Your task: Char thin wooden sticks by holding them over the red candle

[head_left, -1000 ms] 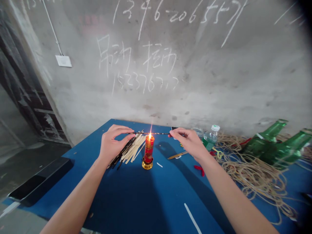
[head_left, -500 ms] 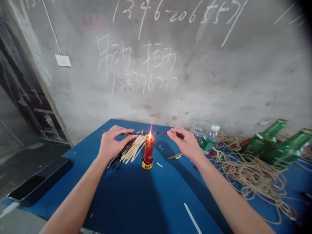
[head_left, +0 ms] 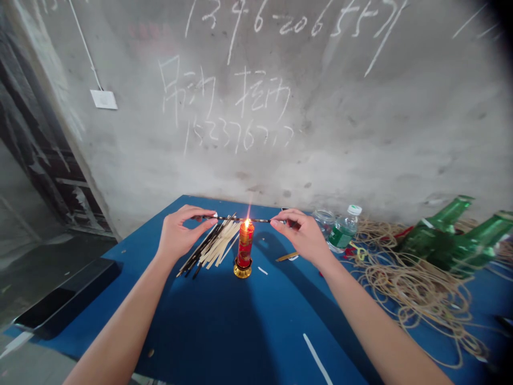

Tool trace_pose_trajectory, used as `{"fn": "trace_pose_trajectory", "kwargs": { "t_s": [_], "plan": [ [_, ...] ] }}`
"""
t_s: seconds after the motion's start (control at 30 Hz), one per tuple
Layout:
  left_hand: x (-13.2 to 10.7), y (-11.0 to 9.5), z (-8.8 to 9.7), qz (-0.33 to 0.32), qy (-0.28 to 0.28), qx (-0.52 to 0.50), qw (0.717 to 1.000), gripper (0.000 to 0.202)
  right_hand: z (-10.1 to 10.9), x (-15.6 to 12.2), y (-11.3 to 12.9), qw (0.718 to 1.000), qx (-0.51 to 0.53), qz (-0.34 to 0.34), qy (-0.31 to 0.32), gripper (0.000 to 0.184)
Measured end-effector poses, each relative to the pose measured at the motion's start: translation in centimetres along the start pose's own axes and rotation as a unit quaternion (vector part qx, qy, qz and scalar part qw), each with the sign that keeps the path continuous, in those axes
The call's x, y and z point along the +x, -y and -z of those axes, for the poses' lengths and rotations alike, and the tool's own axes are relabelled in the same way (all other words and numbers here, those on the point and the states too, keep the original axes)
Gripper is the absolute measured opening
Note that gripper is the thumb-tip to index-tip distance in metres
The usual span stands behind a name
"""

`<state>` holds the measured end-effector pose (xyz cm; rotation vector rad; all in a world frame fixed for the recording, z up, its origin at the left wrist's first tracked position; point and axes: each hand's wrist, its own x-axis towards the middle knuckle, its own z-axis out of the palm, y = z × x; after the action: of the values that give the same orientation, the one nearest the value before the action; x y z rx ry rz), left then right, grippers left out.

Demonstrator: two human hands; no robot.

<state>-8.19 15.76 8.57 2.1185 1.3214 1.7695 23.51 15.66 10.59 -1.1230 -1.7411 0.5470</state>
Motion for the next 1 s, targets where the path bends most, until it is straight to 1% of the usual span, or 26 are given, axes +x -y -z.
{"fn": "trace_pose_trajectory", "kwargs": {
  "t_s": [0.17, 0.33, 0.6, 0.77, 1.0],
  "plan": [
    [0.06, 0.23, 0.19, -0.002, -0.012, -0.010, 1.000, 0.019, 0.14, -0.06, 0.11, 1.000, 0.006, 0.001, 0.001, 0.028],
    [0.20, 0.33, 0.47, 0.005, -0.013, -0.018, 1.000, 0.021, 0.05, -0.01, 0.19, 1.000, 0.013, -0.006, -0.001, 0.030],
    [0.15, 0.05, 0.61, 0.011, -0.003, -0.024, 1.000, 0.018, -0.05, 0.07, 0.01, 1.000, 0.010, -0.008, 0.002, 0.034],
    [0.15, -0.12, 0.75, 0.014, 0.003, -0.027, 1.000, 0.017, -0.15, 0.06, -0.14, 0.999, 0.029, -0.012, 0.008, 0.034],
    [0.17, 0.15, 0.91, 0.009, 0.014, -0.042, 0.999, 0.016, -0.21, 0.00, -0.27, 0.998, 0.053, -0.019, 0.009, 0.034]
  ]
}}
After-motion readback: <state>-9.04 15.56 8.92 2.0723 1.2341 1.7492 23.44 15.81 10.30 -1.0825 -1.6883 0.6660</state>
